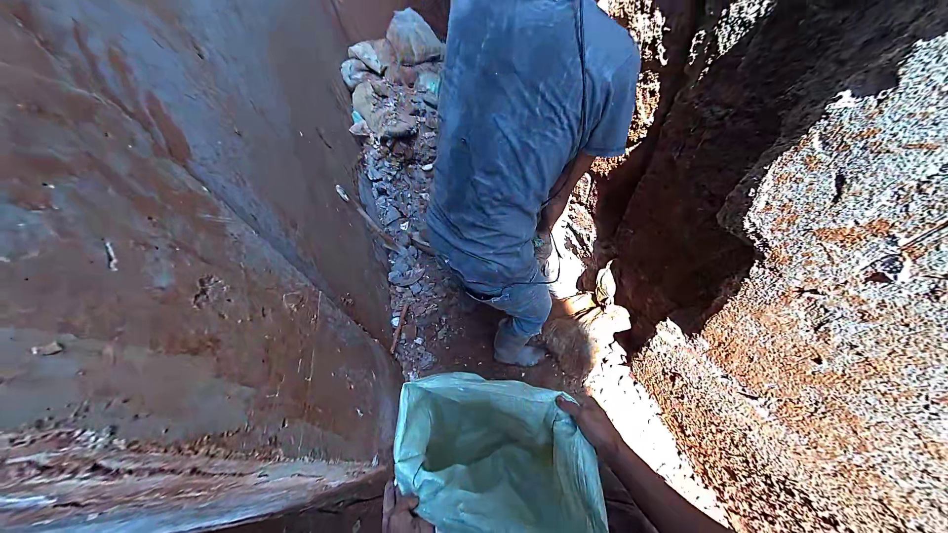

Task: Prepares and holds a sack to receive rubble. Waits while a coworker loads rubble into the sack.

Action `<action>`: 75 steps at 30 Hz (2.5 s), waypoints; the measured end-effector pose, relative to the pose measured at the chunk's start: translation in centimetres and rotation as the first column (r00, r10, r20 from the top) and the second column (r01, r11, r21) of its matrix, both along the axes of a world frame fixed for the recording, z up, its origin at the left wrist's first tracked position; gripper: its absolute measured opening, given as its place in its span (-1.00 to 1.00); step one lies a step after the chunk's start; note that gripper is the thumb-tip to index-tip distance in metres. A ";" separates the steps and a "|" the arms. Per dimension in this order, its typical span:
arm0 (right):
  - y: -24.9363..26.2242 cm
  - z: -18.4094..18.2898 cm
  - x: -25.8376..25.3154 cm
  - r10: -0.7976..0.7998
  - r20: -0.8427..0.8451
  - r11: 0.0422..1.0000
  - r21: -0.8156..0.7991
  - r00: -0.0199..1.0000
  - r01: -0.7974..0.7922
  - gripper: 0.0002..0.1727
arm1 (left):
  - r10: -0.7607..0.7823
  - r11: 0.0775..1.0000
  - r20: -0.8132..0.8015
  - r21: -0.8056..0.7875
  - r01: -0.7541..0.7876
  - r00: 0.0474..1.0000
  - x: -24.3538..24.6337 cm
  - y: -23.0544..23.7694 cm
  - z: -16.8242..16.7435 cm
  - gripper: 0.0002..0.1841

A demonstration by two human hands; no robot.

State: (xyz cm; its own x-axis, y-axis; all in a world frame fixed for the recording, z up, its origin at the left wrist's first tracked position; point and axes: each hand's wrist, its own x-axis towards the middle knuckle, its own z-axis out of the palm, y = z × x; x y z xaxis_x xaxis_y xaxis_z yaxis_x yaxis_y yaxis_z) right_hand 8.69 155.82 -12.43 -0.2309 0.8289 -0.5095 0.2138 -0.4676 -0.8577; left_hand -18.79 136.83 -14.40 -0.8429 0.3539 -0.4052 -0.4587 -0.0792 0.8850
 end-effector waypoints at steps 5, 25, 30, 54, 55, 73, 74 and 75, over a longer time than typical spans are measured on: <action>0.5 0.3 -0.4 0.020 0.034 0.999 0.026 0.999 -0.021 -0.68 | -0.009 1.000 -0.012 0.002 0.009 1.000 -0.2 0.4 0.4 -0.23; 5.7 1.3 0.1 0.250 0.125 0.957 0.117 0.960 -0.265 -0.64 | 0.046 0.999 -0.019 0.030 -0.045 0.999 2.4 2.5 -1.0 -0.19; 5.4 0.5 0.8 0.169 0.084 0.980 0.092 0.982 -0.177 -0.68 | 0.020 1.000 -0.012 0.023 -0.019 1.000 2.1 2.3 -0.9 -0.14; 4.7 0.9 -1.3 0.280 0.236 0.946 0.100 0.931 -0.309 -0.62 | 0.128 0.992 -0.001 0.001 -0.128 0.992 3.1 0.7 -3.0 -0.23; 4.6 0.8 -1.4 0.282 0.233 0.945 0.098 0.931 -0.311 -0.62 | 0.117 0.993 -0.012 -0.006 -0.117 0.993 3.0 0.5 -3.0 -0.24; 3.5 -0.9 0.6 0.232 0.195 0.964 0.083 0.953 -0.251 -0.65 | 0.093 0.995 -0.014 -0.043 -0.093 0.996 3.9 0.0 -2.7 -0.20; 3.4 -1.1 0.6 0.235 0.198 0.963 0.085 0.952 -0.255 -0.64 | 0.096 0.994 -0.016 -0.041 -0.097 0.995 4.0 -0.1 -2.8 -0.20; 3.3 -1.3 0.6 0.242 0.199 0.961 0.087 0.950 -0.263 -0.64 | 0.098 0.994 -0.021 -0.042 -0.098 0.995 3.9 -0.2 -3.0 -0.20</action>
